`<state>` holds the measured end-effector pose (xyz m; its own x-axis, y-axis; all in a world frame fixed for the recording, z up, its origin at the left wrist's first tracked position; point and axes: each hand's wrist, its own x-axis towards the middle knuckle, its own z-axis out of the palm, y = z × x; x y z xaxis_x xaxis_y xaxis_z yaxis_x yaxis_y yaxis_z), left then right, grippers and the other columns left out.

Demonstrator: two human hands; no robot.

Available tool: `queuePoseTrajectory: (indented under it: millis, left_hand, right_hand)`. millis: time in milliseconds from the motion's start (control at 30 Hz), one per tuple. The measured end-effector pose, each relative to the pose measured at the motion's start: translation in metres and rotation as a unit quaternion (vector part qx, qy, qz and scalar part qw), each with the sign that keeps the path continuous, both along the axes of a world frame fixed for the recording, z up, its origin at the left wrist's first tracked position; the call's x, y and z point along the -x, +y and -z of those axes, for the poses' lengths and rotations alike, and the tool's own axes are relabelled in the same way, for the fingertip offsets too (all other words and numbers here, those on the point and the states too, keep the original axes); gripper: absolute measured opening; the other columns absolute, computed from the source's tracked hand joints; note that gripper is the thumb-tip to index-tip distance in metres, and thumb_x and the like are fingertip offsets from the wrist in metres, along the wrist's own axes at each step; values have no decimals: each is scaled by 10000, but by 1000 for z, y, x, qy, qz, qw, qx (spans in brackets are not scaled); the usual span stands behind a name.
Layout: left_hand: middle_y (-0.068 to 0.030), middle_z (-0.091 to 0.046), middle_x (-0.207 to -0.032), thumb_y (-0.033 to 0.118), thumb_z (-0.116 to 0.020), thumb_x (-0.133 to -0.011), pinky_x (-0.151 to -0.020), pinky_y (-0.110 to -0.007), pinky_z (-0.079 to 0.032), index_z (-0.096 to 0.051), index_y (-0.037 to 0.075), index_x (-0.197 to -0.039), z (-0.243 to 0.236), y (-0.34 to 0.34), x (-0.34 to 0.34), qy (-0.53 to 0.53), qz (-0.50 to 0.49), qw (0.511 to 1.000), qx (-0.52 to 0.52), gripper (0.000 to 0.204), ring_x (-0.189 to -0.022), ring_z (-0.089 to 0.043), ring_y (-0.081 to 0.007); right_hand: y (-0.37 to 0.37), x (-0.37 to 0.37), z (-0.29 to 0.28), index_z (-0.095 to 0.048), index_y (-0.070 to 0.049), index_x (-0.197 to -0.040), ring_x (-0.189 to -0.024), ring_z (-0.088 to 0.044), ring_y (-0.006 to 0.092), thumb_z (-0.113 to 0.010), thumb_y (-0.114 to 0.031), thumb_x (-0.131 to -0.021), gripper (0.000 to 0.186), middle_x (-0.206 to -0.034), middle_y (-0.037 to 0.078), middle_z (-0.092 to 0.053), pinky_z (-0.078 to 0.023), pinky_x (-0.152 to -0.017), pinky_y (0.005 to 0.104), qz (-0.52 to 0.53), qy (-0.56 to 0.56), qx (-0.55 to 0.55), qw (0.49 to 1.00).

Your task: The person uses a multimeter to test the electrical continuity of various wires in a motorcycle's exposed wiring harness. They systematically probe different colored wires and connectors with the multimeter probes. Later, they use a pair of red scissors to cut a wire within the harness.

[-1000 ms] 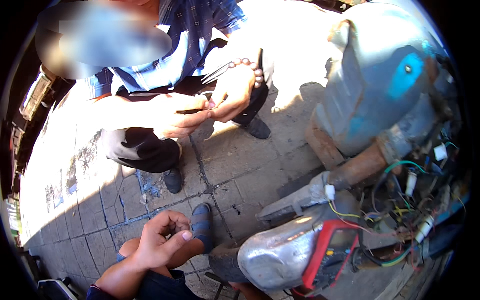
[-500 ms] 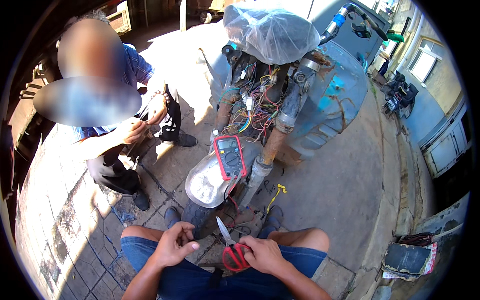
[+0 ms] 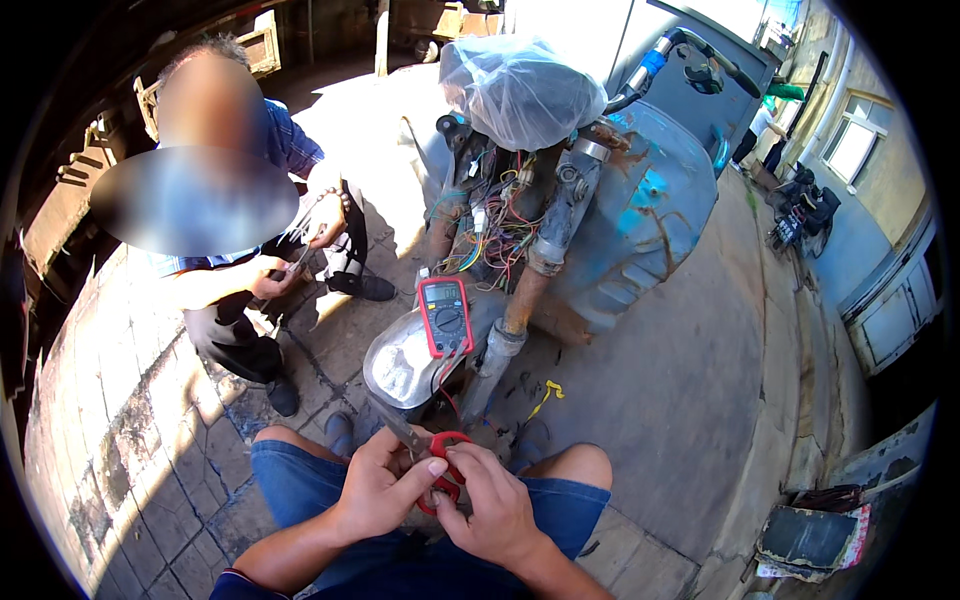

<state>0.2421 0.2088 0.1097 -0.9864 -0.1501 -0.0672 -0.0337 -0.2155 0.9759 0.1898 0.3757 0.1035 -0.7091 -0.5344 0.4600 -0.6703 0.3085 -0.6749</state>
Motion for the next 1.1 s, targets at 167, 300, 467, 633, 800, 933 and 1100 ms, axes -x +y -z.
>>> queuePoseTrajectory:
  millis: [167,300,467,633,800,933,1100]
  left_hand:
    - [-48,-636,-782,188,-774,-928,-552,-257,-483,-629,-45,-1153,-32,-22,52,89,87,977,172,355,-630,-598,-81]
    - [-29,-681,-898,151,-686,-989,-681,-241,-496,-640,-44,-1105,-56,-83,142,130,-51,980,144,232,-775,-612,-56]
    - [-47,-671,-813,100,-717,-930,-663,-272,-502,-642,-73,-1086,-55,-131,289,138,-116,928,327,245,-737,-613,-86]
    - [-118,-661,-723,166,-720,-914,-634,-353,-502,-642,-77,-1153,-63,-125,348,142,-82,885,435,350,-664,-638,-162]
    - [-118,-658,-679,174,-723,-909,-612,-383,-491,-648,-70,-1131,-63,-131,370,129,-9,898,421,338,-605,-631,-223]
    - [-151,-658,-691,176,-729,-900,-619,-399,-493,-665,-30,-1104,-88,-139,355,151,-36,864,479,296,-622,-646,-275]
    - [-185,-676,-765,170,-718,-873,-681,-469,-528,-672,12,-1048,-110,-152,343,248,-96,743,614,240,-763,-686,-393]
  right_hand:
    - [-1,41,15,-541,26,-1218,-873,-725,285,-784,-99,-801,499,-1024,205,-693,-585,-738,369,33,-155,14,987]
    - [-2,83,-15,-456,7,-1292,-890,-651,155,-877,-174,-782,686,-1033,92,-648,-543,-771,299,4,-335,79,939]
    - [-2,113,-43,-396,6,-1305,-889,-561,120,-817,-132,-825,653,-1041,81,-577,-496,-796,273,-100,-334,101,932]
    - [-3,126,-58,-405,11,-1300,-867,-558,116,-706,-64,-865,534,-999,84,-585,-481,-781,269,-123,-373,109,913]
    - [-9,141,-57,-419,12,-1292,-834,-555,112,-692,-61,-891,490,-978,79,-588,-465,-749,251,-129,-366,135,912]
    - [-24,154,-74,-459,8,-1247,-781,-553,105,-652,-134,-970,366,-951,75,-590,-457,-709,249,-122,-418,182,882]
    - [-76,184,-91,-532,-11,-1109,-647,-554,126,-523,-339,-1073,330,-801,68,-578,-456,-615,254,-110,-482,236,837]
